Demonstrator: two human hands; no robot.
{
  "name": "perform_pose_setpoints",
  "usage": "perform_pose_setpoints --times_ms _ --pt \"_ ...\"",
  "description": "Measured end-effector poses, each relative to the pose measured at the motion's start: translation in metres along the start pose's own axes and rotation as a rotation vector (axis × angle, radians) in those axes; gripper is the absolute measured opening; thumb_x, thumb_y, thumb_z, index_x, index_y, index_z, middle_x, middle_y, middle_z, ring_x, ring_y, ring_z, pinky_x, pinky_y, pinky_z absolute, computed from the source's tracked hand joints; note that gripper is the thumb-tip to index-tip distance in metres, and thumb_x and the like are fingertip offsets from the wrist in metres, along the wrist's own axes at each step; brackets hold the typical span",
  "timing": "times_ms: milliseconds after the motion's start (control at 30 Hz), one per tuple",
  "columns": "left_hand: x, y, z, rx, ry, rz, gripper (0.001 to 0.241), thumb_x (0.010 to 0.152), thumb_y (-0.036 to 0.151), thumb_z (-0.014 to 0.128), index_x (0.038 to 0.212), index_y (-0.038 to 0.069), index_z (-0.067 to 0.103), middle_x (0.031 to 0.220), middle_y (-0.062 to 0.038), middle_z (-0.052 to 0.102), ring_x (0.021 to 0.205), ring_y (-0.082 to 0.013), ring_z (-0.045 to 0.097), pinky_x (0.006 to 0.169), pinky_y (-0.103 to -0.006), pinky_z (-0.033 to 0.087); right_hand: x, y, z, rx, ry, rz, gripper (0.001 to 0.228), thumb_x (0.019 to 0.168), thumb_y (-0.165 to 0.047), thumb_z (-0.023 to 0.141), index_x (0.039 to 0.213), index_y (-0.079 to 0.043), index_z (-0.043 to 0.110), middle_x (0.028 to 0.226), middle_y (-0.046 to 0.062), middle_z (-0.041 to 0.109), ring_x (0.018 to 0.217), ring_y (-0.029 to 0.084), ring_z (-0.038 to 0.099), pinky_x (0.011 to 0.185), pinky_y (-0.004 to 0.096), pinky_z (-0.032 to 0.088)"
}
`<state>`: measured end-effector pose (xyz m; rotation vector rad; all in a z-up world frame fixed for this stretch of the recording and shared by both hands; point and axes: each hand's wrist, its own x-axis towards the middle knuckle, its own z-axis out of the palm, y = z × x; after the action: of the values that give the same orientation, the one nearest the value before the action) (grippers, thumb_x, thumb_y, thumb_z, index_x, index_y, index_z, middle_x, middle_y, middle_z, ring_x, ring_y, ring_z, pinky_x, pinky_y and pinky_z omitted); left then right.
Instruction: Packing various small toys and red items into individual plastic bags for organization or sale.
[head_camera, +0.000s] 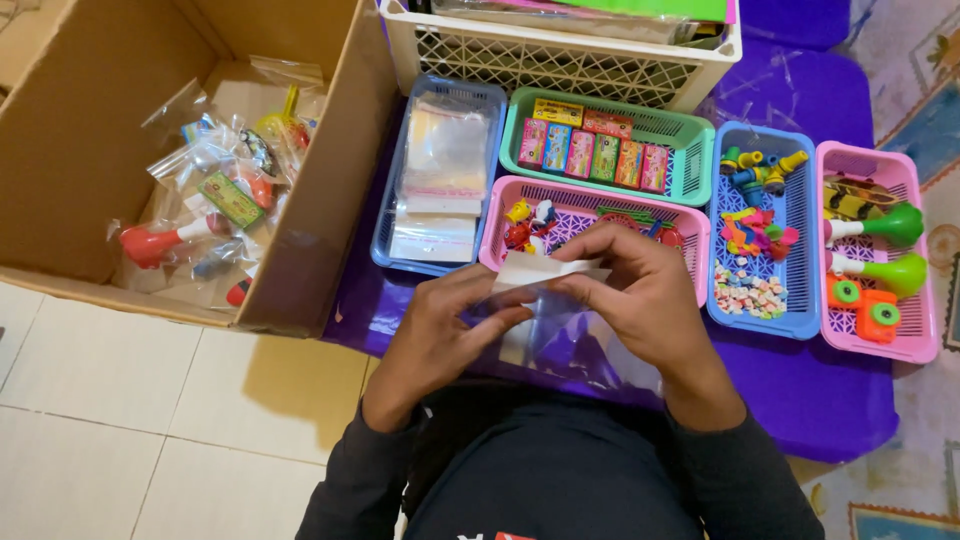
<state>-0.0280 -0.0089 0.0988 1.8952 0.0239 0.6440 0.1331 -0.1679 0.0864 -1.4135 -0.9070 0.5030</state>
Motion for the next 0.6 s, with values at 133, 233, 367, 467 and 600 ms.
perform_pose_setpoints --times_ms 133,233,367,467,600 --pt "-0.006 -0.024 -0.004 0.028 0.023 -0.016 0.005 0.090 0.011 0.079 0.095 0.011 0.078 0.083 -0.010 0.074 0.080 -0.0316 0.075 0.073 -0.0390 0.057 0.003 -0.012 0.003 0.021 0.013 0.003 0.039 0.083 0.000 0.083 0.119 0.004 0.069 0.086 0.009 0.067 0.081 0.013 0.064 0.080 0.029 0.056" --pt "-0.010 -0.038 -0.002 0.052 0.103 -0.017 0.006 0.090 0.012 0.079 0.095 0.014 0.079 0.080 -0.008 0.073 0.077 -0.0292 0.074 0.073 -0.0367 0.057 0.003 -0.004 0.011 0.143 -0.018 0.026 0.050 0.077 0.001 0.086 0.123 0.005 0.067 0.101 0.013 0.072 0.094 0.017 0.070 0.089 0.033 0.058" --pt "-0.009 -0.051 0.002 0.035 0.191 -0.030 0.007 0.090 0.012 0.081 0.095 0.016 0.081 0.084 -0.004 0.077 0.082 -0.0254 0.076 0.077 -0.0344 0.058 0.003 0.009 0.021 0.148 -0.060 0.027 0.031 0.085 0.005 0.080 0.116 0.004 0.072 0.101 0.012 0.075 0.096 0.017 0.068 0.088 0.036 0.060" --pt "-0.007 -0.045 0.003 0.037 0.223 -0.036 0.005 0.089 0.014 0.081 0.095 0.015 0.081 0.087 -0.003 0.078 0.085 -0.0246 0.076 0.080 -0.0344 0.058 0.005 0.007 0.025 0.134 -0.034 -0.017 0.023 0.088 0.006 0.078 0.110 0.005 0.074 0.101 0.015 0.076 0.098 0.017 0.069 0.088 0.036 0.060" --pt "-0.006 -0.041 0.001 0.179 0.361 0.037 0.022 0.085 0.017 0.086 0.099 0.006 0.072 0.095 -0.010 0.067 0.084 -0.0290 0.065 0.080 -0.0388 0.053 0.007 0.020 0.025 0.163 0.067 -0.152 0.021 0.087 0.009 0.078 0.108 0.009 0.073 0.098 0.014 0.071 0.091 0.016 0.065 0.081 0.034 0.060"
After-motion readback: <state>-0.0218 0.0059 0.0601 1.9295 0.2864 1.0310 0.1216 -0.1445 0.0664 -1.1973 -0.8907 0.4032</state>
